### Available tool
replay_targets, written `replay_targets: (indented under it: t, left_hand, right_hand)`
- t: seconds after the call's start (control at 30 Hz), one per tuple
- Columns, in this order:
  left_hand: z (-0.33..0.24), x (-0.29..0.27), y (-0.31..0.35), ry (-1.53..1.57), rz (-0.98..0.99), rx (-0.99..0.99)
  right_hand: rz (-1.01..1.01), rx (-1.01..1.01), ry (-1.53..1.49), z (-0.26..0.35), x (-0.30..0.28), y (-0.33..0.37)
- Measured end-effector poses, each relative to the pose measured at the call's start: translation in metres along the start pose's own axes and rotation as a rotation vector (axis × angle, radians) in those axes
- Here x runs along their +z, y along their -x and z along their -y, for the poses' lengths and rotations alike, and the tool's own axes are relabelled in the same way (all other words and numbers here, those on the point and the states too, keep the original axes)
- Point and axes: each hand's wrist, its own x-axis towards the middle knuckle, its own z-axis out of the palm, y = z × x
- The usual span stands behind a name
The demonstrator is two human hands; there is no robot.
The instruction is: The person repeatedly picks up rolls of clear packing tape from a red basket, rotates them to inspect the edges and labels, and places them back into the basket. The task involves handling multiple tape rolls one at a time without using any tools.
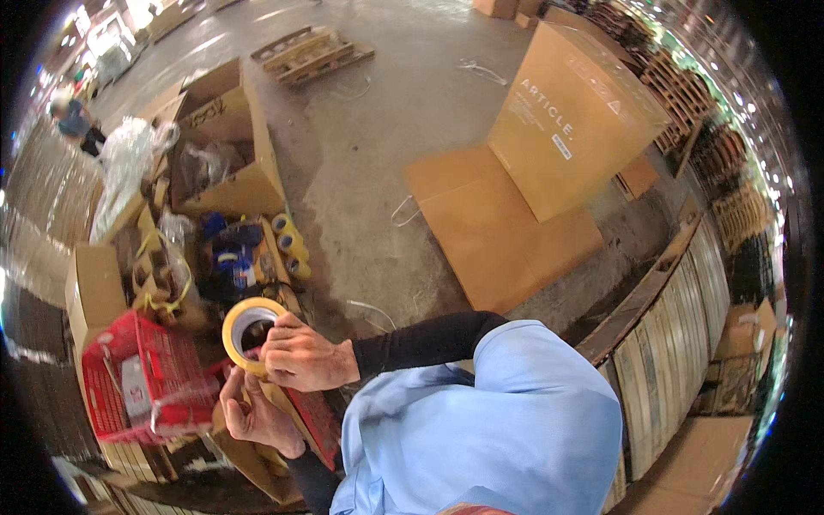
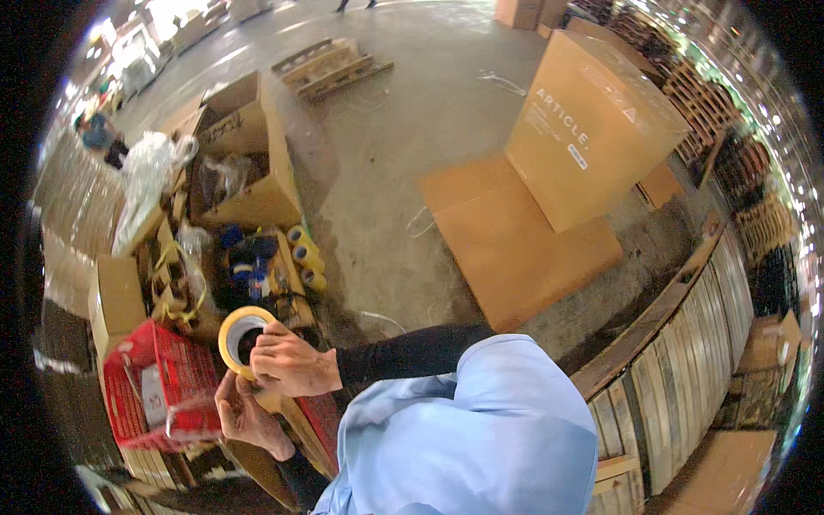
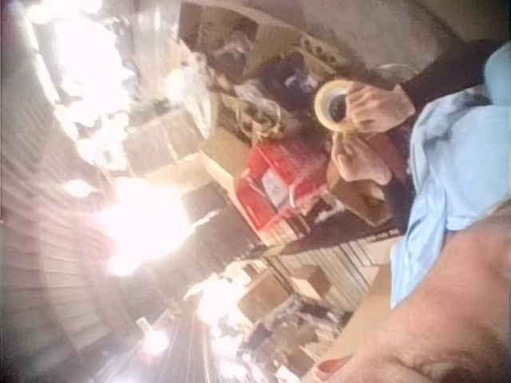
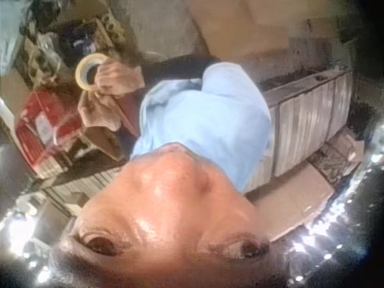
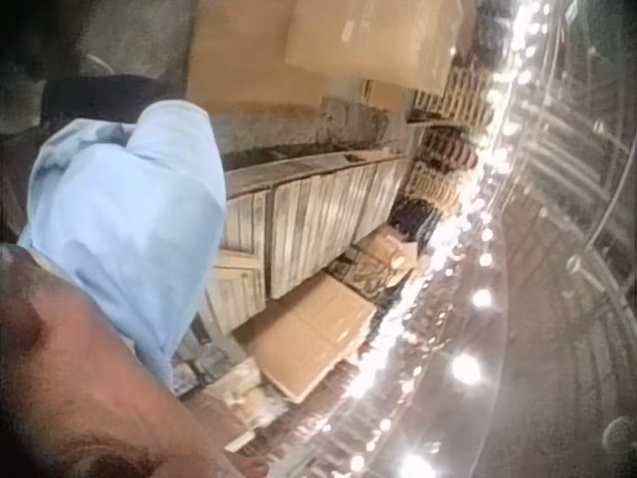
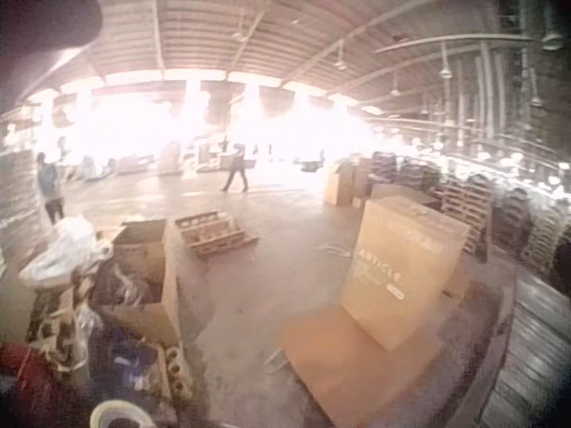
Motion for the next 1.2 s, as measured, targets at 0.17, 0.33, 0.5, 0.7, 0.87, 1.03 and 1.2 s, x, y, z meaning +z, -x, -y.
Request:
replay_targets:
  t: [0.17,0.33,0.5,0.7,0.87,1.03,1.2]
  left_hand:
    - [0.008,0.019,-0.017,-0.033,0.078,0.088]
    - [0.006,0.026,-0.03,-0.027,0.192,0.098]
    - [-0.008,0.033,-0.029,-0.041,0.214,0.024]
    - [-0.004,0.03,-0.028,-0.032,0.266,0.059]
    - [0.003,0.034,-0.021,-0.022,0.235,0.096]
    - [-0.005,0.043,-0.017,-0.029,0.203,0.045]
    - [-0.012,0.044,-0.025,0.216,0.172,0.049]
  right_hand:
    - [-0.091,0.039,0.017,-0.009,-0.012,-0.004]
    - [-0.126,0.037,0.123,-0.013,-0.016,0.001]
    - [-0.144,0.036,0.189,-0.011,-0.019,0.001]
    - [-0.155,0.013,0.223,-0.009,-0.02,0.003]
    - [-0.188,0.007,0.212,-0.012,-0.013,0.009]
    - [-0.224,0.009,0.132,-0.013,-0.016,0.008]
    - [-0.22,0.005,0.108,-0.015,-0.016,0.006]
